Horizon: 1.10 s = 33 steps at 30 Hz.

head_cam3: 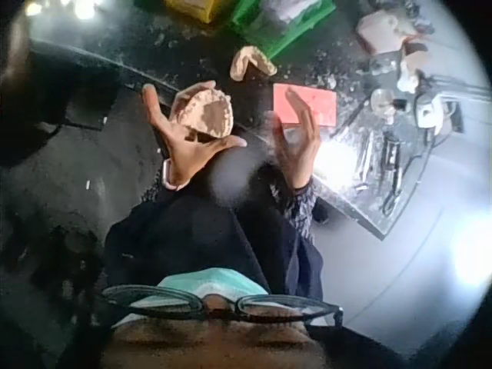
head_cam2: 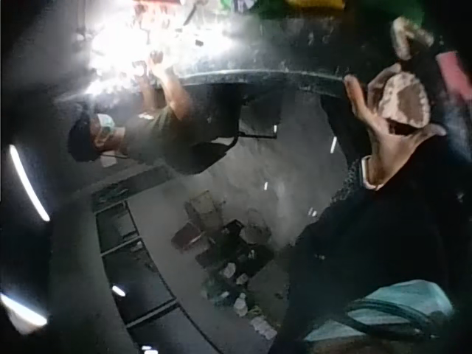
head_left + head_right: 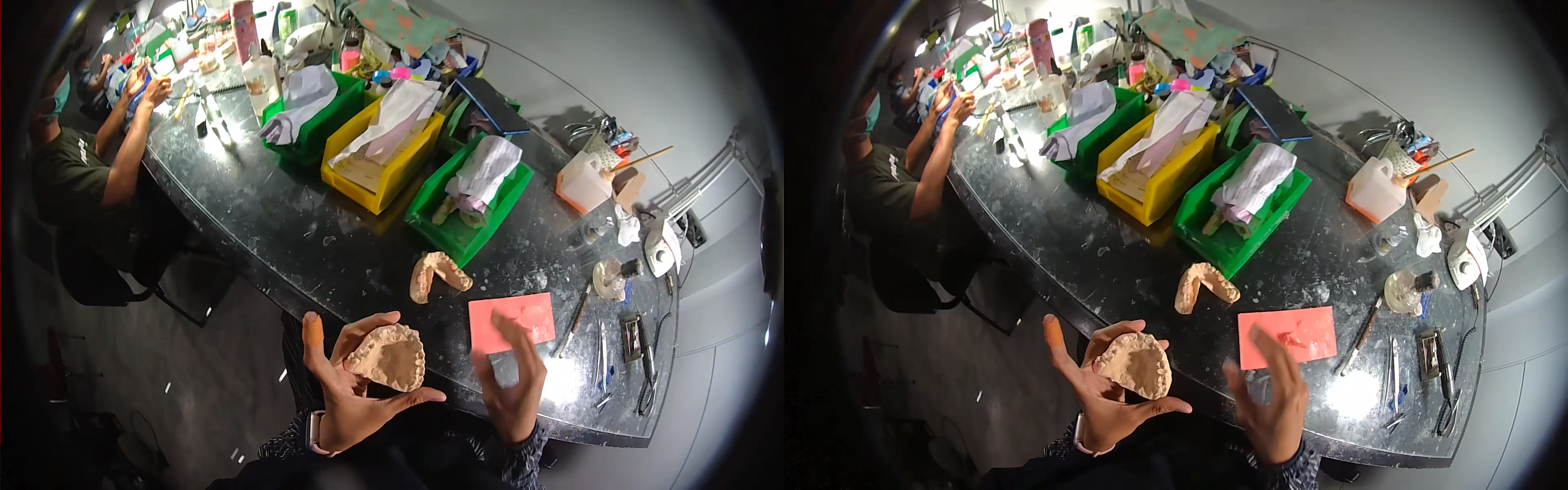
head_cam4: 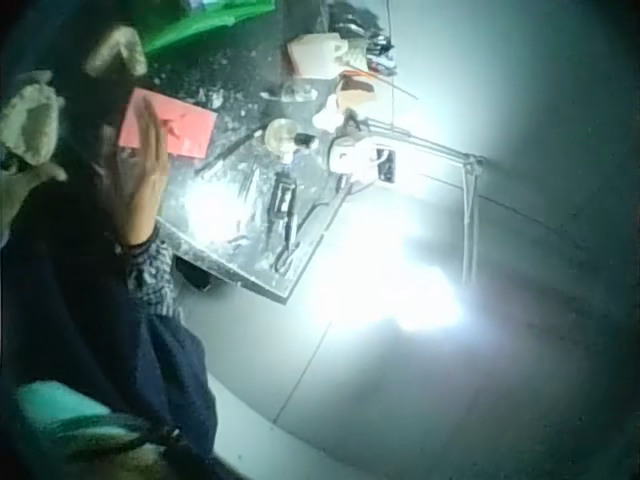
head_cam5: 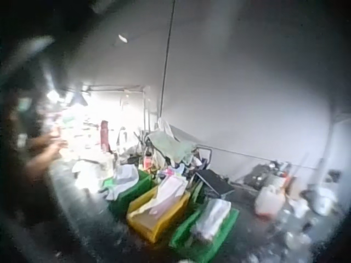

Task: The person picks up two plaster dental models and fits them together to check the alignment of the teeth, turning them over to view different angles.

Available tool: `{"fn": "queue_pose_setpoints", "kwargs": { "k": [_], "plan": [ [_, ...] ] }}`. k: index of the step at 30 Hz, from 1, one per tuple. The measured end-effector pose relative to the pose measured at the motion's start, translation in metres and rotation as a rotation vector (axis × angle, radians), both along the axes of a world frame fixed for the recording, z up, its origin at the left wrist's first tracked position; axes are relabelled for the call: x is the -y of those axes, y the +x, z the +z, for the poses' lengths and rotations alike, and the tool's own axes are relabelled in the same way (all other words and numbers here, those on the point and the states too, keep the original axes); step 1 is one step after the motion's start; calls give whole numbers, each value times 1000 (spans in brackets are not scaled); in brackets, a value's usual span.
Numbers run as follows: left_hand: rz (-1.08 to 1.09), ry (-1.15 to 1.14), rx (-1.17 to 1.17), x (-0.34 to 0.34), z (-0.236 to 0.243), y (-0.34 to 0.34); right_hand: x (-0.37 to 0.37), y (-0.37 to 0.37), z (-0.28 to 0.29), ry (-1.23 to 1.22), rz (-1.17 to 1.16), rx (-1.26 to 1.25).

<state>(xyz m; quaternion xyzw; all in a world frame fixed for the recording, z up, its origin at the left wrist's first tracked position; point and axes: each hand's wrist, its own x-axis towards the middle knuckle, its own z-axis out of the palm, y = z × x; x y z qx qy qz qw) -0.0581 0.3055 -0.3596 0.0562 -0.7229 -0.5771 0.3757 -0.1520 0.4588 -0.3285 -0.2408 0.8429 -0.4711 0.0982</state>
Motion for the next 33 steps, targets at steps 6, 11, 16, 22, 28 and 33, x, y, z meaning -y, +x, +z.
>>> {"fn": "queue_pose_setpoints", "kwargs": {
  "k": [6,11,16,22,28,33],
  "plan": [
    [-51,126,-119,9,-8,-7,57,-30,-30,470,-121,-488],
    [-25,119,-87,18,-13,-8,84,-30,-40,520,-178,-584],
    [-45,134,-8,23,-15,-6,81,-29,-31,478,-207,-485],
    [-18,121,26,25,-9,-5,50,-25,-25,-19,-82,-219],
    [-86,284,83,13,-10,-17,-1,-26,-24,-418,-8,114],
    [-228,513,101,-15,1,-38,-23,-23,-24,-433,-35,100]
  ]
}}
